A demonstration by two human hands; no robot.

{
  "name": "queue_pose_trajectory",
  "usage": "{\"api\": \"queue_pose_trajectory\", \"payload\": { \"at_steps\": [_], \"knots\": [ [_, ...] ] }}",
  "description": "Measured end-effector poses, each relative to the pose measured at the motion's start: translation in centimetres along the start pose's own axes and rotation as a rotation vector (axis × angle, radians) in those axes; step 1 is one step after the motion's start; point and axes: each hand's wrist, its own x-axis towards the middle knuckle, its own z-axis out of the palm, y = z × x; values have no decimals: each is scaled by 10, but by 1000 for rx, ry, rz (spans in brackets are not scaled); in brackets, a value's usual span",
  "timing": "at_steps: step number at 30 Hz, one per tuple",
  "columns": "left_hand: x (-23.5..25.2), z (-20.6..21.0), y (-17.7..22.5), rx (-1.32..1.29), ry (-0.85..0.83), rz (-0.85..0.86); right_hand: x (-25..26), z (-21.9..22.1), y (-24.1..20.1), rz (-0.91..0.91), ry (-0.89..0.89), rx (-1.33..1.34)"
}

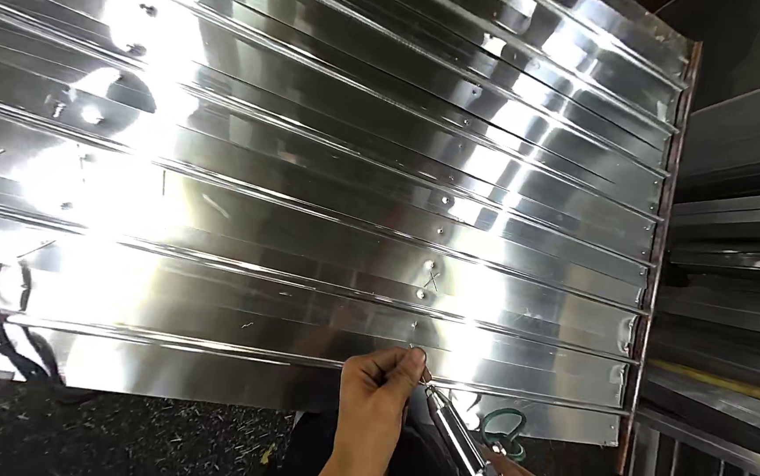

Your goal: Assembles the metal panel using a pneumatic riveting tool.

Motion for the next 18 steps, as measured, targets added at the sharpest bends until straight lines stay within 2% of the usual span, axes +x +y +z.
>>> {"api": "queue_pose_trajectory", "payload": {
  "at_steps": [5, 8, 12, 15, 18],
  "knots": [
    [31, 11, 3, 21, 55, -130, 33, 2, 9, 73, -15, -27],
    [58, 18, -1, 45, 48, -236, 65, -2, 18, 177, -65, -80],
    [136, 45, -9, 183, -116, -332, 138, -18, 43, 336, -97, -219],
    [200, 80, -2, 255, -225, -328, 203, -31, 70, 312, -9, -242],
    [235, 95, 15, 300, -264, -276, 257, -38, 93, 275, -4, -286]
  ]
}}
